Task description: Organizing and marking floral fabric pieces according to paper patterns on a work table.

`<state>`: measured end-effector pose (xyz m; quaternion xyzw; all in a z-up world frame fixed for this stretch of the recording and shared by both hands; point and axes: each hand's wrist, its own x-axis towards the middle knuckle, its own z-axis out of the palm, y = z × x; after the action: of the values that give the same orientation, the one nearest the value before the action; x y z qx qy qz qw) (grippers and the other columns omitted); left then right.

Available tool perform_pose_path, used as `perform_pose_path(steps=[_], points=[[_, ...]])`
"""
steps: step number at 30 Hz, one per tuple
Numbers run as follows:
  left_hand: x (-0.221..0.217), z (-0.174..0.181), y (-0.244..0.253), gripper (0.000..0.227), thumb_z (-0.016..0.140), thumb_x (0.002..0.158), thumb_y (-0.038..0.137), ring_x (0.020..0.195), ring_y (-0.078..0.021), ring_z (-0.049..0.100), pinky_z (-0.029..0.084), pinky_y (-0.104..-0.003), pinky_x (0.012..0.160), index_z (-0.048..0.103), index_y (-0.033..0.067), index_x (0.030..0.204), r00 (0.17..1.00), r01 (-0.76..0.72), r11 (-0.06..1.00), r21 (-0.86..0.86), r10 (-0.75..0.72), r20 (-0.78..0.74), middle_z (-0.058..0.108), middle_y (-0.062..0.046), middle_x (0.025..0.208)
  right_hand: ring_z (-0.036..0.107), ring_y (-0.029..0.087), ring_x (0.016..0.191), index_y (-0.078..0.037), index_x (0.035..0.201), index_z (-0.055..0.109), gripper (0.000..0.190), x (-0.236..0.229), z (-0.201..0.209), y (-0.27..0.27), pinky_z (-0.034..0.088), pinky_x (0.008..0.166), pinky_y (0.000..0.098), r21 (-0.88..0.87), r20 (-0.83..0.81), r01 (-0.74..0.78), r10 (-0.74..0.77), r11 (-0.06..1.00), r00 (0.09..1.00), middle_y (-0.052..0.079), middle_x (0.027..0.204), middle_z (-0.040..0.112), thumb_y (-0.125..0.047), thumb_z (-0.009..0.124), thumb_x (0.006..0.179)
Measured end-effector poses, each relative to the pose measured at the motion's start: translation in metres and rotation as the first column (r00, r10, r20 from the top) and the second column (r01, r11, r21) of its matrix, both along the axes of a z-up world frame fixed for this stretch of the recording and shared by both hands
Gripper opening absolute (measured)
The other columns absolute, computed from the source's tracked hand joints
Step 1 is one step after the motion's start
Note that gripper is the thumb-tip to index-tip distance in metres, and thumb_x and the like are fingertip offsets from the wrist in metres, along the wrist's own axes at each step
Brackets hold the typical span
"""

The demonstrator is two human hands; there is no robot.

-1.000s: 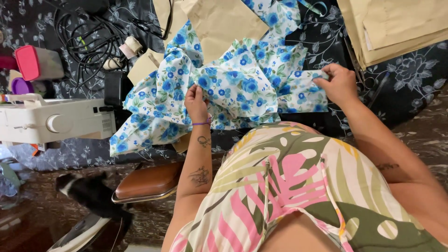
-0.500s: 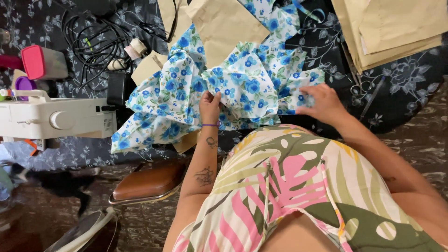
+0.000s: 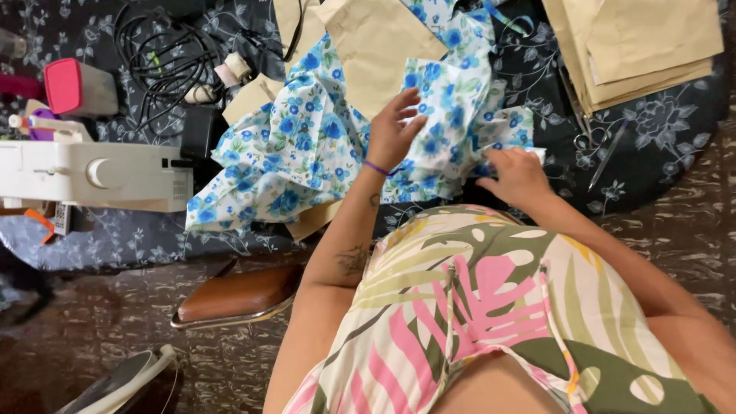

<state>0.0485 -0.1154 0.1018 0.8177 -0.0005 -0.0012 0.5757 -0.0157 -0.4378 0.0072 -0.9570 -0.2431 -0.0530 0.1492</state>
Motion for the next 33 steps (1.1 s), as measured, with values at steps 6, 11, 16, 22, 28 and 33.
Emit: perform_pose_path(steps=[6,11,16,22,28,33], points=[[-0.054,-0.070,0.083,0.045,0.079,0.080,0.006,0.103,-0.0271,0.079,0.064,-0.043,0.090,0.079,0.0218,0.122,0.999,-0.019,0.859,0.512,0.037,-0.025,0.079,-0.001,0.113,0.068,0.022,0.090,-0.028,0.115,0.075,0.038,-0.018,0.023,0.019,0.053,0.076,0.0408,-0.031,0.157,-0.122,0.125,0.992,0.980,-0.006,0.095,0.068,-0.048,0.081,0.083],[-0.079,-0.113,0.079,0.057,0.078,0.067,0.009,0.116,-0.0358,0.071,0.062,-0.048,0.096,0.074,0.0253,0.122,0.958,0.056,0.694,0.717,-0.240,0.158,0.069,-0.003,0.121,0.065,0.025,0.095,-0.025,0.106,0.074,0.015,-0.027,0.034,0.071,0.048,0.075,0.0406,-0.031,0.297,-0.428,0.417,0.903,0.859,-0.002,0.109,0.071,-0.031,0.063,0.098],[-0.068,-0.147,0.072,0.032,0.073,0.078,0.021,0.115,-0.0285,0.066,0.055,-0.042,0.088,0.073,0.0306,0.108,0.855,-0.156,0.564,0.811,-0.334,0.397,0.066,0.002,0.112,0.062,0.031,0.090,-0.017,0.112,0.072,0.020,-0.022,0.071,0.103,0.047,0.072,0.0451,-0.129,0.390,-0.519,0.524,0.845,0.757,0.008,0.114,0.070,-0.017,0.064,0.094],[-0.058,-0.098,0.073,0.016,0.086,0.072,0.020,0.098,-0.0197,0.074,0.062,-0.036,0.082,0.079,0.0339,0.077,0.934,0.025,0.647,0.762,-0.287,0.213,0.074,0.013,0.089,0.053,0.023,0.082,-0.019,0.101,0.071,0.008,-0.011,0.031,0.082,0.037,0.072,0.0402,-0.234,0.476,-0.340,0.412,0.911,0.777,0.002,0.095,0.062,-0.022,0.064,0.097],[-0.046,-0.029,0.071,0.021,0.099,0.067,0.028,0.098,-0.0212,0.074,0.061,-0.039,0.091,0.081,0.0290,0.078,0.929,0.284,0.734,0.617,-0.369,0.011,0.077,0.011,0.081,0.056,0.021,0.070,-0.021,0.086,0.067,0.016,-0.001,-0.002,0.059,0.045,0.071,0.0423,-0.245,0.449,-0.162,0.260,0.956,0.855,-0.002,0.075,0.055,-0.028,0.071,0.100],[-0.024,-0.006,0.077,0.029,0.093,0.070,0.024,0.082,-0.0327,0.076,0.061,-0.051,0.071,0.067,0.0247,0.082,0.907,0.219,0.743,0.632,-0.395,0.150,0.074,0.003,0.079,0.064,0.026,0.077,-0.024,0.097,0.067,0.019,0.031,0.005,0.003,0.053,0.069,0.0403,-0.005,0.443,-0.130,0.119,0.992,0.889,0.001,0.088,0.062,-0.007,0.064,0.089]])
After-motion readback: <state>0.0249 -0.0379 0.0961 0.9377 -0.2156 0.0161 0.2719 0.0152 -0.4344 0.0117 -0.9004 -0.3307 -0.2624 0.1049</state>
